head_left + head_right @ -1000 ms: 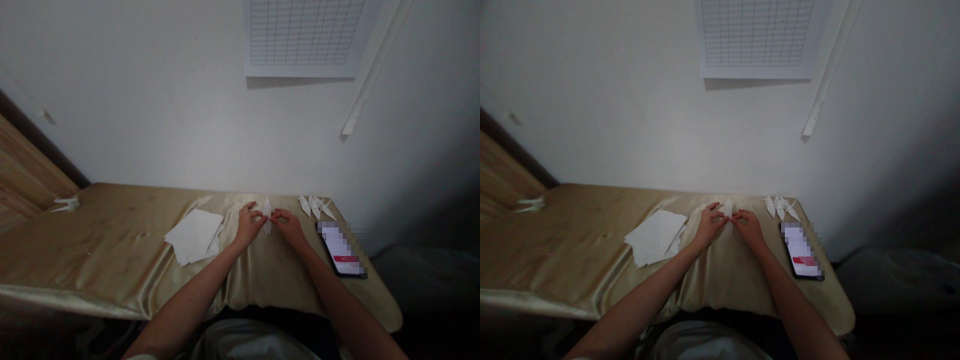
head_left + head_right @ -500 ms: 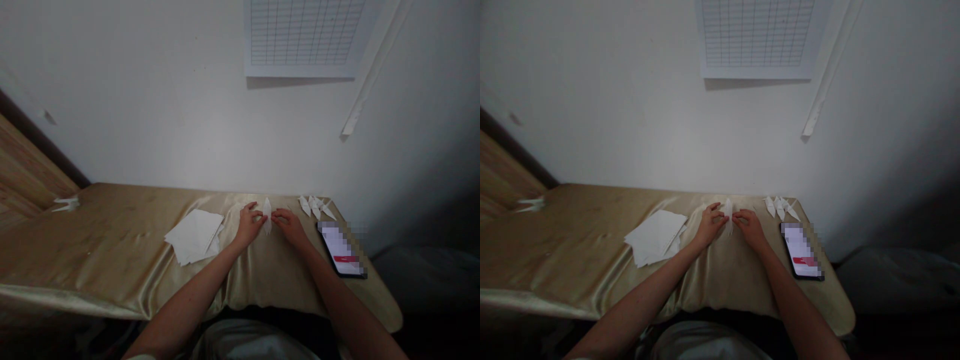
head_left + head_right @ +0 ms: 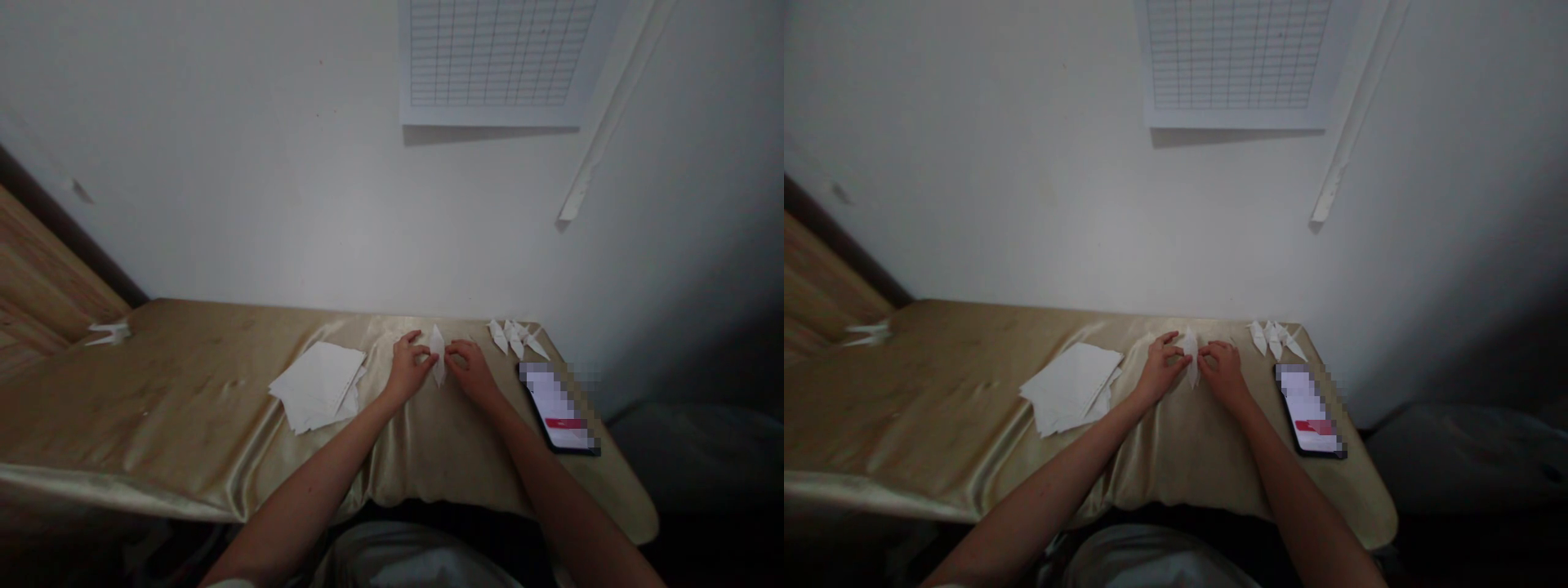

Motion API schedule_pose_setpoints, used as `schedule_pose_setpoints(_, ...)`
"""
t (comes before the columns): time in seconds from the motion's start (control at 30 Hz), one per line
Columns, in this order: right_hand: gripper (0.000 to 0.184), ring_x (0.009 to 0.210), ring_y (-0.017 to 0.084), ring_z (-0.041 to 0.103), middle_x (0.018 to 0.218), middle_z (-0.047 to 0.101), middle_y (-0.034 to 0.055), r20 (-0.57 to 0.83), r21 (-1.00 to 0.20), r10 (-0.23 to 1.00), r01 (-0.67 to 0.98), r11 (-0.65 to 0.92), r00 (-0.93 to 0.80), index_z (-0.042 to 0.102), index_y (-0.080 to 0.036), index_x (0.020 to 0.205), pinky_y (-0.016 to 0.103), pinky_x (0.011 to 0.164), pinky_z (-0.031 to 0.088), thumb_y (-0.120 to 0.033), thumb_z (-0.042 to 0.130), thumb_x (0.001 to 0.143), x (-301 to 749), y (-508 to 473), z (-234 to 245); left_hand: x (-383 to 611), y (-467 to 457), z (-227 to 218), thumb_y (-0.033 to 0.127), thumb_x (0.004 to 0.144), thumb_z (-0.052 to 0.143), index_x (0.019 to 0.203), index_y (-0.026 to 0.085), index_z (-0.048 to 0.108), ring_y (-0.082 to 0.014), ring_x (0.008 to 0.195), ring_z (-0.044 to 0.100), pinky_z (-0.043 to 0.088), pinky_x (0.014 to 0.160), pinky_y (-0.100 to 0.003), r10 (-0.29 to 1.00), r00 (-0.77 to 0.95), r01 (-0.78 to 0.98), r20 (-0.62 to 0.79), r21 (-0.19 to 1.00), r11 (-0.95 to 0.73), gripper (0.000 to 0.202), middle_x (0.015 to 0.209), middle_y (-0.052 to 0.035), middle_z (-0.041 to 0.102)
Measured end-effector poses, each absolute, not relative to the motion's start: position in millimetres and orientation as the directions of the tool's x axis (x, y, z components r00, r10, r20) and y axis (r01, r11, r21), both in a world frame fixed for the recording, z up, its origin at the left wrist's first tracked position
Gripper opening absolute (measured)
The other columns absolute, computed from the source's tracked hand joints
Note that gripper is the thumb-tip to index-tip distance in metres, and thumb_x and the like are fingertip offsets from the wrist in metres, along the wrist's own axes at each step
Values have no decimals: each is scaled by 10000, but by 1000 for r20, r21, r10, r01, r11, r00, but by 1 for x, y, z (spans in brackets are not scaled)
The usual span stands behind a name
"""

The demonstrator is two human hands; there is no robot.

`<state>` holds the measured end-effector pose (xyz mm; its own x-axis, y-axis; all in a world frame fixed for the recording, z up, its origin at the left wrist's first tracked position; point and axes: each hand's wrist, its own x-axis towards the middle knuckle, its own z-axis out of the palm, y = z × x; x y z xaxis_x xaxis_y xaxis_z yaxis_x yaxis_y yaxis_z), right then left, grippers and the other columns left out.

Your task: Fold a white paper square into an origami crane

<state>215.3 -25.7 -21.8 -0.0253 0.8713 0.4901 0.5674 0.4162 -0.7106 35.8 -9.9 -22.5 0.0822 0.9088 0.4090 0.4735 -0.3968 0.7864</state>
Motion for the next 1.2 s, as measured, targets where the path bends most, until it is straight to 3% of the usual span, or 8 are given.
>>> schedule_pose_setpoints(0.17, 90, 1155, 283, 610, 1011, 732, 74, 507, -676, 862, 621, 397, -1, 706, -235, 816, 539, 1135, 321, -302, 649, 794, 212, -29, -21, 37, -12, -19, 220, 812, 788, 787, 206, 768, -301, 1313, 527, 386, 1160, -511, 908, 97, 473, 409, 783, -403, 35, 1403, -102, 591)
schedule_pose_setpoints(0.47, 157, 1145, 291, 622, 1095, 732, 88, 474, -698, 874, 650, 300, 105, 703, -227, 829, 622, 1202, 163, -369, 680, 767, 207, -33, -24, 39, -14, -17, 213, 819, 787, 792, 201, 769, -296, 1323, 533, 400, 1168, -510, 895, 153, 526, 418, 733, -432, 34, 1406, -93, 591)
schedule_pose_setpoints(0.57, 178, 1127, 286, 633, 1073, 746, 81, 455, -734, 884, 608, 303, 110, 722, -235, 838, 596, 1193, 210, -398, 673, 787, 209, -32, -23, 38, -13, -17, 224, 844, 771, 818, 196, 774, -296, 1342, 519, 385, 1179, -504, 902, 157, 520, 402, 743, -422, 39, 1414, -104, 586)
schedule_pose_setpoints(0.77, 214, 1032, 269, 672, 974, 767, 66, 414, -817, 908, 466, 339, 65, 740, -245, 822, 457, 1036, 434, -452, 693, 792, 215, -28, -19, 35, -9, -20, 210, 842, 766, 820, 189, 762, -292, 1347, 509, 381, 1181, -494, 901, 159, 509, 403, 749, -425, 30, 1427, -106, 576)
schedule_pose_setpoints(1.2, 221, 1030, 261, 668, 965, 769, 50, 385, -802, 917, 531, 274, 109, 732, -247, 770, 477, 1080, 387, -466, 745, 751, 210, -32, -19, 37, -6, -27, 157, 874, 676, 851, 191, 765, -278, 1343, 521, 376, 1198, -494, 896, 220, 496, 386, 746, -443, 98, 1395, -110, 571)
